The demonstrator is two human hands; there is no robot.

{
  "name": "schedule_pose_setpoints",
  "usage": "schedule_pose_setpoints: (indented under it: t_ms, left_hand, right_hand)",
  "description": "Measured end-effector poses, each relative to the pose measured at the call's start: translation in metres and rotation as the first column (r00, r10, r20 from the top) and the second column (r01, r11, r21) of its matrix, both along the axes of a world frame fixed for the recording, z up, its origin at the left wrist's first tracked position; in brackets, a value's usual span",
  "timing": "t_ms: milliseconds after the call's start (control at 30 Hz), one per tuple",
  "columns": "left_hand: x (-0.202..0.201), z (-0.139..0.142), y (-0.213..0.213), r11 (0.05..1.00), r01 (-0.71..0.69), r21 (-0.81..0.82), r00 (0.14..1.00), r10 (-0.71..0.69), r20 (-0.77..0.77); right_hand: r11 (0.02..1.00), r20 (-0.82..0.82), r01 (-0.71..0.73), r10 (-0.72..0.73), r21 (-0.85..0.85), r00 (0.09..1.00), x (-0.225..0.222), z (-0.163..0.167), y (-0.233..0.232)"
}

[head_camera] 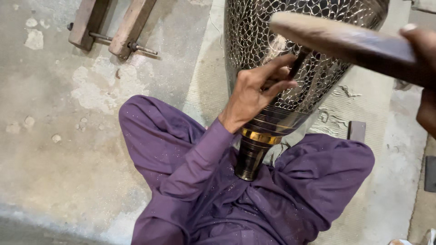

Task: The person sits cross-legged on the floor with a large patterned metal vase held between their legs. They hold a chisel against the vase surface and strike it with a wooden mallet, repeatedly repositioning the chisel to carve the decorative pattern across the vessel.

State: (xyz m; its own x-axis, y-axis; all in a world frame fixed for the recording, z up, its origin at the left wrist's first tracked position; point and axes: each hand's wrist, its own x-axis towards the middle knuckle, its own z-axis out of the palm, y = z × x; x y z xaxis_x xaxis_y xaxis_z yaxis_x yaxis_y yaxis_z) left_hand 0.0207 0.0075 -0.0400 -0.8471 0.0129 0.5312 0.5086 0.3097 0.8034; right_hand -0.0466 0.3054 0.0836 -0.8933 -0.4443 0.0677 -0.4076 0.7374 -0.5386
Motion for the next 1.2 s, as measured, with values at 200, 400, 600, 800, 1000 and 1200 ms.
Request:
schedule_pose_setpoints:
  t_ms: [200,400,600,800,1000,1200]
  left_hand:
    - [-0.016,0.01,-0.009,0.968,0.158,-0.195,0.984,-0.172,-0.056]
    - [-0.019,0.016,-0.012,0.927,0.245,-0.284,0.959,-0.275,-0.07]
    - [-0.025,0.014,-0.011,0.923,0.255,-0.286,0.959,-0.279,-0.044]
    - [-0.03,0.018,-0.013,0.918,0.271,-0.289,0.951,-0.302,-0.069]
    - [-0.033,0.02,-0.01,0.896,0.269,-0.354,0.956,-0.294,-0.02]
    - [-0.028,0.02,-0.009,0.908,0.215,-0.359,0.973,-0.232,-0.004]
  right_hand:
    - [0.985,-0.209,-0.011,0.048,0.173,0.977,0.001,-0.053,0.057]
    - [0.955,-0.251,0.095,-0.022,0.281,0.968,0.052,-0.071,0.074]
    - [0.979,-0.336,0.062,0.006,0.192,0.942,0.06,-0.078,0.075]
    - [0.883,0.057,0.411,-0.433,0.228,0.9,0.051,-0.121,0.101]
    - [0.927,-0.133,0.28,-0.253,0.251,0.958,0.055,-0.12,0.107]
    - [0.958,-0.401,0.079,0.04,0.277,0.915,0.066,-0.058,0.061]
